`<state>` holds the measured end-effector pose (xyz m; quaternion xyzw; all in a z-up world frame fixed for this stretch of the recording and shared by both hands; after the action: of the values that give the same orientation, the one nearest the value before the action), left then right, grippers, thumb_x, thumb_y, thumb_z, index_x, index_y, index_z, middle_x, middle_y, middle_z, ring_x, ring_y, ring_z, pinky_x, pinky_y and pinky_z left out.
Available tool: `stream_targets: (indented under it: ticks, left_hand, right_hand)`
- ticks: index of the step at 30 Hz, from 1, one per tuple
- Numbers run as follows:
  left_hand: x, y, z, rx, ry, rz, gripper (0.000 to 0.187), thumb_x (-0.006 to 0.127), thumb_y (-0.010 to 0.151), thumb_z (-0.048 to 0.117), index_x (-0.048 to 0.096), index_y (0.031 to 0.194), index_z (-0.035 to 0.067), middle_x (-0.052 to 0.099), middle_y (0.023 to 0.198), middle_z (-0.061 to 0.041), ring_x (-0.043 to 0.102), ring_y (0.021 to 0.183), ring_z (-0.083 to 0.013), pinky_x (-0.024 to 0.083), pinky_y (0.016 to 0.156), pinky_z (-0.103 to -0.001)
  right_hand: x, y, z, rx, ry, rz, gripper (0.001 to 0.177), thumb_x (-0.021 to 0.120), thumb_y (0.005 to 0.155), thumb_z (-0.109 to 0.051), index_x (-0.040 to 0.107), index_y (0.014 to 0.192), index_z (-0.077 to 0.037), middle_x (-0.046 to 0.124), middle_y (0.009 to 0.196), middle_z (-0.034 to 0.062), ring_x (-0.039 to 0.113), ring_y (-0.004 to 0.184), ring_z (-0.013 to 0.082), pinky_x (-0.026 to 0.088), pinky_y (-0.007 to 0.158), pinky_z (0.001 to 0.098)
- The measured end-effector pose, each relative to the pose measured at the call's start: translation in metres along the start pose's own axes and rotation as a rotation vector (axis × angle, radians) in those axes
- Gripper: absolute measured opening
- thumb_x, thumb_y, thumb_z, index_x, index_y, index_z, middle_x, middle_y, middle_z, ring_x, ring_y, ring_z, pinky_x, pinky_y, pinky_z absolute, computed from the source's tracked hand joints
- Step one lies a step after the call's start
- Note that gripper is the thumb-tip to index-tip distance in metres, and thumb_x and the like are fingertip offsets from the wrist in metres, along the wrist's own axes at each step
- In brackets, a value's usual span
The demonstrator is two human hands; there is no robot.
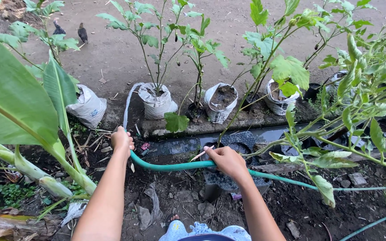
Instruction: Watering a variety of potted plants and a banana tree using a garden hose.
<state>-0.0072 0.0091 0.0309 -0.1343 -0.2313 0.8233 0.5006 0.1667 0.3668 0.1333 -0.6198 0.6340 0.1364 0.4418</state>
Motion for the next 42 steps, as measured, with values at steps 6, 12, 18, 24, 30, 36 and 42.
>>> stream_targets:
  ticks: [6, 12, 18, 24, 30, 36, 42]
  left_hand:
    - [0.0, 0.007, 0.002, -0.015, -0.032, -0.017, 0.037, 0.04, 0.1, 0.035, 0.044, 0.073, 0.01, 0.033, 0.052, 0.003, 0.027, 0.038, -0.0102, 0.02, 0.038, -0.031]
    - [-0.002, 0.014, 0.004, -0.018, -0.021, -0.01, 0.035, 0.04, 0.098, 0.034, 0.044, 0.073, 0.01, 0.032, 0.052, 0.003, 0.026, 0.038, -0.0105, 0.02, 0.037, -0.031]
    - [-0.001, 0.017, 0.004, -0.016, -0.02, -0.024, 0.035, 0.041, 0.097, 0.035, 0.045, 0.073, 0.01, 0.034, 0.051, 0.002, 0.028, 0.037, -0.0112, 0.022, 0.037, -0.031]
    - [0.0, 0.012, 0.009, -0.013, -0.007, -0.006, 0.035, 0.042, 0.097, 0.034, 0.046, 0.073, 0.009, 0.035, 0.051, 0.001, 0.029, 0.037, -0.0114, 0.022, 0.037, -0.031]
    - [0.001, 0.013, 0.021, -0.012, 0.022, 0.01, 0.036, 0.04, 0.099, 0.034, 0.045, 0.073, 0.01, 0.035, 0.052, 0.002, 0.028, 0.038, -0.0105, 0.022, 0.037, -0.031]
    - [-0.002, 0.047, 0.044, 0.05, 0.07, -0.031, 0.038, 0.041, 0.1, 0.036, 0.045, 0.074, 0.009, 0.035, 0.053, 0.001, 0.029, 0.038, -0.0107, 0.021, 0.037, -0.031]
    - [-0.002, 0.051, 0.085, 0.109, 0.224, 0.062, 0.038, 0.042, 0.1, 0.032, 0.051, 0.078, 0.002, 0.051, 0.06, -0.007, 0.044, 0.043, -0.0148, 0.031, 0.037, -0.031]
  right_hand:
    - [0.001, 0.003, 0.003, 0.014, -0.026, -0.007, 0.072, 0.05, 0.088, -0.076, 0.083, 0.08, -0.013, 0.066, 0.059, 0.0036, 0.07, 0.064, 0.0189, 0.052, 0.069, 0.0363]
    - [0.0, 0.0, -0.004, 0.021, 0.0, -0.013, 0.06, 0.049, 0.084, -0.075, 0.08, 0.083, -0.024, 0.067, 0.057, 0.0037, 0.071, 0.063, 0.0191, 0.052, 0.069, 0.0368]
    - [0.0, 0.0, -0.002, 0.035, -0.018, -0.02, 0.07, 0.05, 0.086, -0.077, 0.08, 0.075, -0.015, 0.066, 0.057, 0.003, 0.07, 0.063, 0.0188, 0.052, 0.069, 0.036]
    - [0.002, 0.003, 0.002, 0.016, -0.023, -0.009, 0.071, 0.05, 0.087, -0.076, 0.078, 0.073, -0.013, 0.064, 0.057, 0.0042, 0.069, 0.062, 0.0198, 0.052, 0.068, 0.0366]
    - [0.007, 0.003, 0.004, 0.013, -0.001, -0.008, 0.074, 0.05, 0.087, -0.077, 0.078, 0.073, -0.01, 0.064, 0.057, 0.0035, 0.068, 0.06, 0.0186, 0.051, 0.065, 0.0362]
    - [0.01, -0.012, -0.003, -0.068, 0.064, -0.116, 0.073, 0.053, 0.084, -0.077, 0.082, 0.075, -0.01, 0.057, 0.053, 0.0029, 0.059, 0.055, 0.0153, 0.045, 0.059, 0.0351]
    - [0.039, -0.012, 0.009, -0.339, 0.151, -0.239, 0.055, 0.074, 0.078, -0.063, 0.077, 0.085, -0.009, 0.056, 0.059, 0.0003, 0.053, 0.058, 0.0107, 0.044, 0.057, 0.0338]
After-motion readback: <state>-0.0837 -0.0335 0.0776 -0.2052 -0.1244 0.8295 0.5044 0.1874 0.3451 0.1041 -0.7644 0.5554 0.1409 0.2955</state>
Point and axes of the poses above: each hand's wrist, its own y-axis towards the middle knuckle, its own x-axis out of the palm, z = x × y, the point moved 2 cm from there along y, towards the middle knuckle
